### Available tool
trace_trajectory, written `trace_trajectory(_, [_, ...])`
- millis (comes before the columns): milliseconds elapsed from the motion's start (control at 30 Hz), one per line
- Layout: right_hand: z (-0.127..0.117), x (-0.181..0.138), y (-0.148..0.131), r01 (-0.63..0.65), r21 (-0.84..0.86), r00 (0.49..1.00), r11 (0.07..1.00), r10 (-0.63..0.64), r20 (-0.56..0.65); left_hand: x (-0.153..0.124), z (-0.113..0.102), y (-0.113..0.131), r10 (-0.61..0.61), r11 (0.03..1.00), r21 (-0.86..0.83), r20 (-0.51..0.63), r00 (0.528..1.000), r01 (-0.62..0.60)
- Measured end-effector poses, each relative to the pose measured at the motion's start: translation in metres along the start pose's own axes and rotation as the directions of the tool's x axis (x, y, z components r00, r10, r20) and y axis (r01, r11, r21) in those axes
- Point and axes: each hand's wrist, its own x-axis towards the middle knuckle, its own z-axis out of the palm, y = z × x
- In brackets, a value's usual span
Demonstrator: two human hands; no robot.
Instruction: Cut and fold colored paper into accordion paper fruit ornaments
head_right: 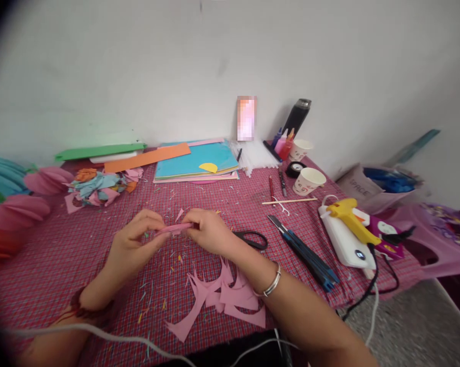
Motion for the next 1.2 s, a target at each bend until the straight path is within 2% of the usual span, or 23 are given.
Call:
trace_trajectory(67, [0.003, -0.001, -0.004, -0.067, 0.259, 0.997, 0.964, 0.059, 0.041, -0.001, 0.003, 0.01, -0.052, 0.988, -0.148, -0.019, 0.998, 0.049])
trace_trajectory(133, [0.008, -0.001, -0.007, -0.12, 0.448, 0.991, 0.886, 0.083, 0.101, -0.003, 0.007, 0.014, -0.128, 0.967, -0.224, -0.008, 0.992, 0.122])
trace_trajectory(200, [0.014, -0.002, -0.008, -0.135, 0.519, 0.988, 0.844, 0.077, 0.132, -0.006, 0.01, 0.014, -0.162, 0.966, -0.199, 0.016, 0.987, 0.162])
trace_trajectory(300, [0.021, -0.003, -0.006, -0.143, 0.522, 0.987, 0.841, 0.081, 0.14, -0.009, 0.012, 0.011, -0.142, 0.989, -0.025, 0.046, 0.989, 0.144])
trace_trajectory(367, [0.024, -0.002, -0.004, -0.137, 0.534, 0.988, 0.834, 0.076, 0.134, -0.01, 0.012, 0.008, -0.043, 0.99, 0.132, 0.022, 0.999, 0.04])
trace_trajectory(433, [0.024, -0.002, -0.003, -0.092, 0.543, 0.994, 0.835, 0.043, 0.102, -0.011, 0.011, 0.006, 0.134, 0.955, 0.267, -0.003, 0.991, -0.128])
trace_trajectory(500, [0.023, -0.001, -0.004, -0.015, 0.526, 0.999, 0.85, -0.009, 0.044, -0.012, 0.009, 0.005, 0.316, 0.889, 0.348, 0.006, 0.949, -0.298])
trace_trajectory(567, [0.021, -0.001, -0.007, 0.051, 0.491, 0.999, 0.869, -0.05, -0.015, -0.013, 0.008, 0.004, 0.436, 0.824, 0.395, 0.018, 0.9, -0.407])
trace_trajectory(667, [0.017, -0.001, -0.013, 0.111, 0.466, 0.994, 0.878, -0.088, -0.072, -0.015, 0.006, 0.006, 0.525, 0.759, 0.425, 0.048, 0.85, -0.493])
trace_trajectory(767, [0.016, -0.001, -0.016, 0.14, 0.504, 0.99, 0.852, -0.118, -0.074, -0.016, 0.004, 0.011, 0.573, 0.708, 0.449, 0.086, 0.815, -0.545])
trace_trajectory(833, [0.016, -0.001, -0.017, 0.108, 0.565, 0.994, 0.818, -0.094, -0.053, -0.016, 0.003, 0.014, 0.602, 0.668, 0.469, 0.116, 0.79, -0.578])
trace_trajectory(933, [0.017, -0.003, -0.017, -0.003, 0.664, 0.999, 0.748, 0.033, -0.033, -0.016, 0.0, 0.015, 0.623, 0.627, 0.496, 0.143, 0.769, -0.601])
trace_trajectory(1033, [0.017, -0.006, -0.016, -0.119, 0.715, 0.991, 0.689, 0.129, 0.041, -0.015, -0.002, 0.013, 0.585, 0.636, 0.531, 0.141, 0.799, -0.56])
trace_trajectory(1133, [0.016, -0.009, -0.014, -0.231, 0.731, 0.972, 0.642, 0.127, 0.196, -0.015, -0.001, 0.009, 0.543, 0.622, 0.589, 0.151, 0.826, -0.517])
trace_trajectory(1200, [0.015, -0.009, -0.013, -0.287, 0.717, 0.956, 0.635, 0.148, 0.252, -0.014, 0.002, 0.007, 0.521, 0.612, 0.611, 0.167, 0.837, -0.503])
